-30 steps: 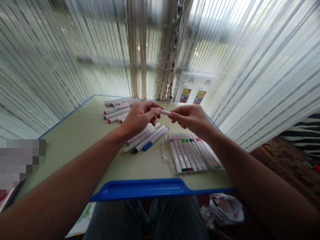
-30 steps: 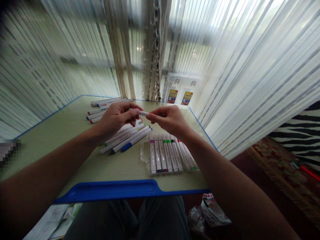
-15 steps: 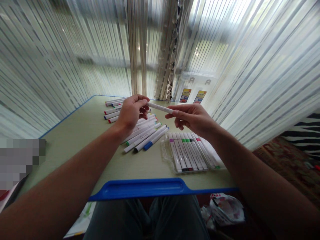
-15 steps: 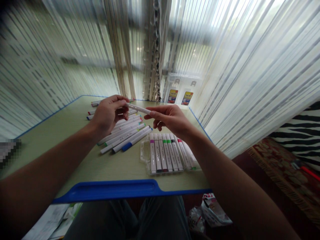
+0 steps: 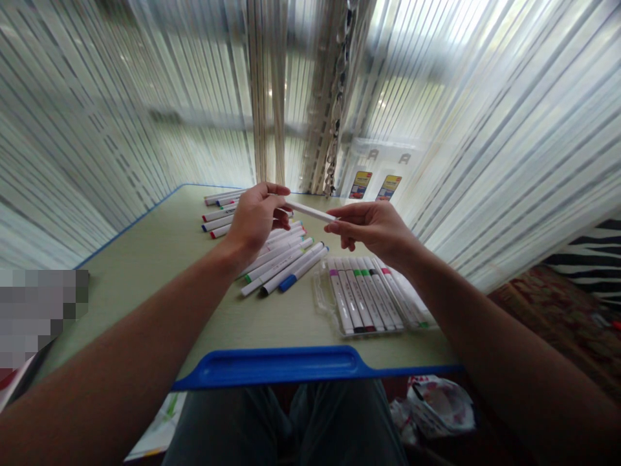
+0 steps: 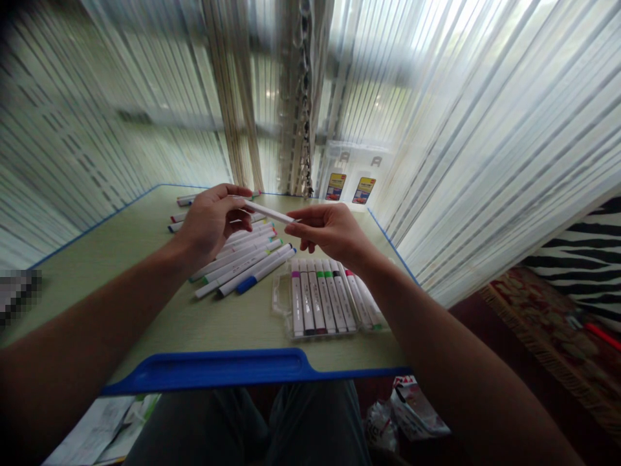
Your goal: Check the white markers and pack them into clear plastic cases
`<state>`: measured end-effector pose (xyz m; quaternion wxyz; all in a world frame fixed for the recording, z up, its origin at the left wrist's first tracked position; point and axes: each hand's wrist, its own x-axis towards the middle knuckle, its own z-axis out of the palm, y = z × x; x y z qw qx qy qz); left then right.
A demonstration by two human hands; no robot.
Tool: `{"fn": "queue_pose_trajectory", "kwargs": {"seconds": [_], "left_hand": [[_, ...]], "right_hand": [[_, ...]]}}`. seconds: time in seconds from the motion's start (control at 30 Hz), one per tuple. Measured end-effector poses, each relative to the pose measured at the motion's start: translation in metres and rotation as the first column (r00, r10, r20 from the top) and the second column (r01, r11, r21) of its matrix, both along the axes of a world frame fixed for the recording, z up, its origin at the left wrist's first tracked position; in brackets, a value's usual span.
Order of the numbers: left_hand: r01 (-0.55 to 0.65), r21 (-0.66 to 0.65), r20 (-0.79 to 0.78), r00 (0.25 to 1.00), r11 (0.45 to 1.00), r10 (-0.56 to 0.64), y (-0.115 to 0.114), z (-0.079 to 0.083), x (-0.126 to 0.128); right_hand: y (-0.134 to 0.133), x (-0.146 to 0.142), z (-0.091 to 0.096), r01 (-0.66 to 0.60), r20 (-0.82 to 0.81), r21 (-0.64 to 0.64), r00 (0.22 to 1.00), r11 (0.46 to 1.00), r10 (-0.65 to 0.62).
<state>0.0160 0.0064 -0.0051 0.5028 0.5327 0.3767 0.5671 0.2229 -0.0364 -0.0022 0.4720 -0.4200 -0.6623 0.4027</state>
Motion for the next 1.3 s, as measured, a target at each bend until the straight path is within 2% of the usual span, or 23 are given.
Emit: {"fn": "queue_pose_trajectory", "kwargs": {"seconds": [0.2,0.3,0.47,0.57,0.7,0.77,0.9,1.3], "left_hand": [[0.053,0.027,0.081,0.995,0.998,-0.055,-0.003,0.002,0.002],[0.064,0.109,0.076,0.994,0.992,-0.073,-0.004,0.003,0.002],[0.135,0.205,-0.018,0.991,0.969,-0.134,-0.011,0.004,0.001],[0.265,0.237,-0.122,0.963,0.935,-0.242,-0.017,0.004,0.000],[0.513,0.192,-0.257,0.849,0.837,-0.462,-0.025,0.001,0.002],[0.578,0.166,-0.285,0.804,0.799,-0.522,-0.027,0.000,0.003],[0.595,0.140,-0.305,0.786,0.792,-0.537,-0.029,0.000,0.005],[0.586,0.148,-0.270,0.799,0.797,-0.537,-0.029,0.001,0.004]], "right_hand": [[0.003,0.002,-0.002,0.035,0.045,0.054,0.998,0.998,-0.037],[0.004,0.003,-0.005,0.064,0.164,0.101,0.983,0.993,-0.080],[0.005,0.005,-0.008,0.080,0.381,0.214,0.911,0.974,-0.159],[0.003,0.005,-0.007,0.086,0.457,0.260,0.867,0.962,-0.201],[0.002,0.005,-0.006,0.059,0.480,0.296,0.853,0.953,-0.202],[0.002,0.005,-0.006,0.027,0.481,0.292,0.860,0.956,-0.171],[0.003,0.005,-0.007,-0.016,0.491,0.283,0.861,0.959,-0.130],[0.002,0.005,-0.006,-0.036,0.527,0.292,0.840,0.956,-0.129]]}}
